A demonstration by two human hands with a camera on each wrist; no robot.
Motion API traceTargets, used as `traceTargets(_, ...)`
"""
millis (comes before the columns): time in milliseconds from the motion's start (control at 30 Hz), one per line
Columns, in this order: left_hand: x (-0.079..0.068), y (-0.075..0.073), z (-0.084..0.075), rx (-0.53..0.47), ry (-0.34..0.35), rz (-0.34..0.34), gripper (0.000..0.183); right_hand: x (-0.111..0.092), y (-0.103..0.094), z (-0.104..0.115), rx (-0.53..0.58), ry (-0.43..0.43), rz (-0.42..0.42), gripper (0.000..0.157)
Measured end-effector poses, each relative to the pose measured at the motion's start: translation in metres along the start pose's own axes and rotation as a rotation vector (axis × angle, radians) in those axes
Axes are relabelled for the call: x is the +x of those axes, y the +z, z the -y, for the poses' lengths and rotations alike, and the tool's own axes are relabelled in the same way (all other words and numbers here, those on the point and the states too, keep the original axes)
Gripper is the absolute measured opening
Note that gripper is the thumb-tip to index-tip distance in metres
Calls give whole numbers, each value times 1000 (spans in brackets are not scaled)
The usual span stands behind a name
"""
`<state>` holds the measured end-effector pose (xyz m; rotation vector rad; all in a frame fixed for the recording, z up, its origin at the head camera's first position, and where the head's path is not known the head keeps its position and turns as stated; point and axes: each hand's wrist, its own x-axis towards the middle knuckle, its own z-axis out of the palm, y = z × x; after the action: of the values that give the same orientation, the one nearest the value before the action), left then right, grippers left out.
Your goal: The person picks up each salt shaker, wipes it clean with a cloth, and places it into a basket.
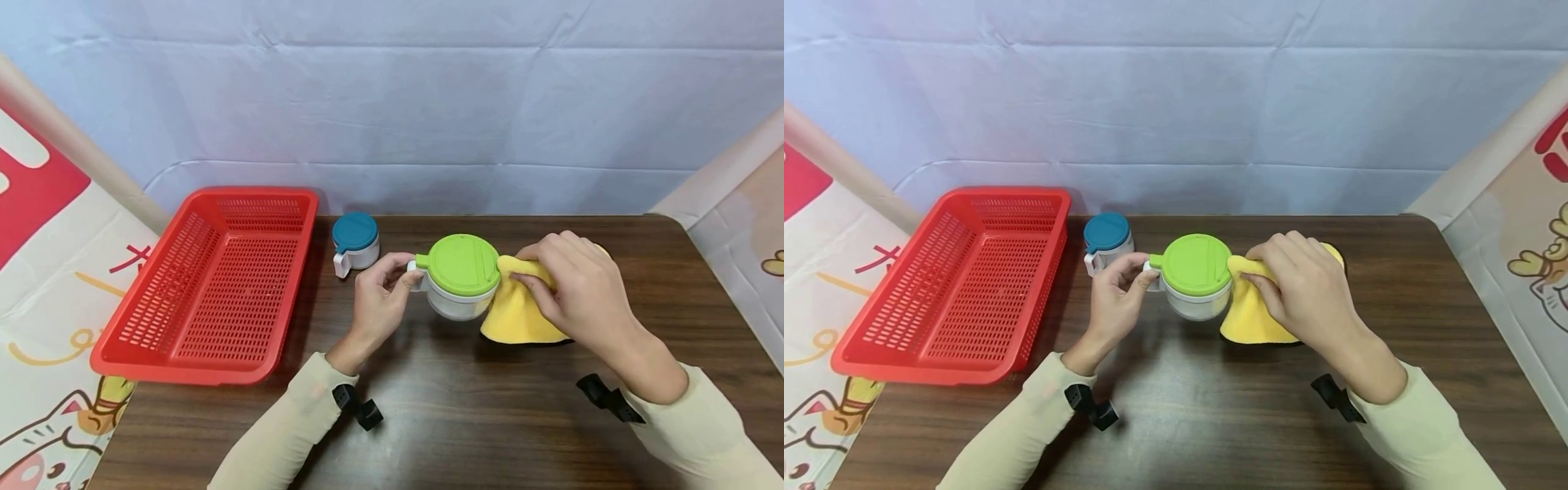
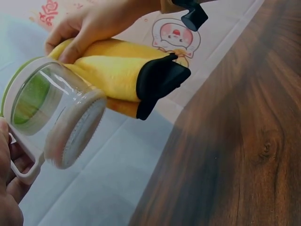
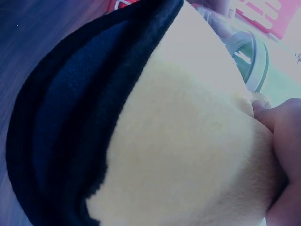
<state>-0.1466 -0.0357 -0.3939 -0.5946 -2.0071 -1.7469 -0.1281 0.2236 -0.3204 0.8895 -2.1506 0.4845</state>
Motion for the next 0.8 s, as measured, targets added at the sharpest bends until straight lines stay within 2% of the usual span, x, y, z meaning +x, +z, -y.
traceTargets(233,-2,2,0,-3,7,-1,16,1,4,-7,-17,14,-6,45)
traceTargets(500,-2,5,-1,28,45,-4,16,-1,10,-17,-19,69,5,21)
traceTargets(600,-2,6,-2,25,37,-10,15,-2,10,-20,-12,91,2,23)
traceTargets(800,-4,7,0,19,28,-16,16,-1,8,-23,-22,129,-23,50)
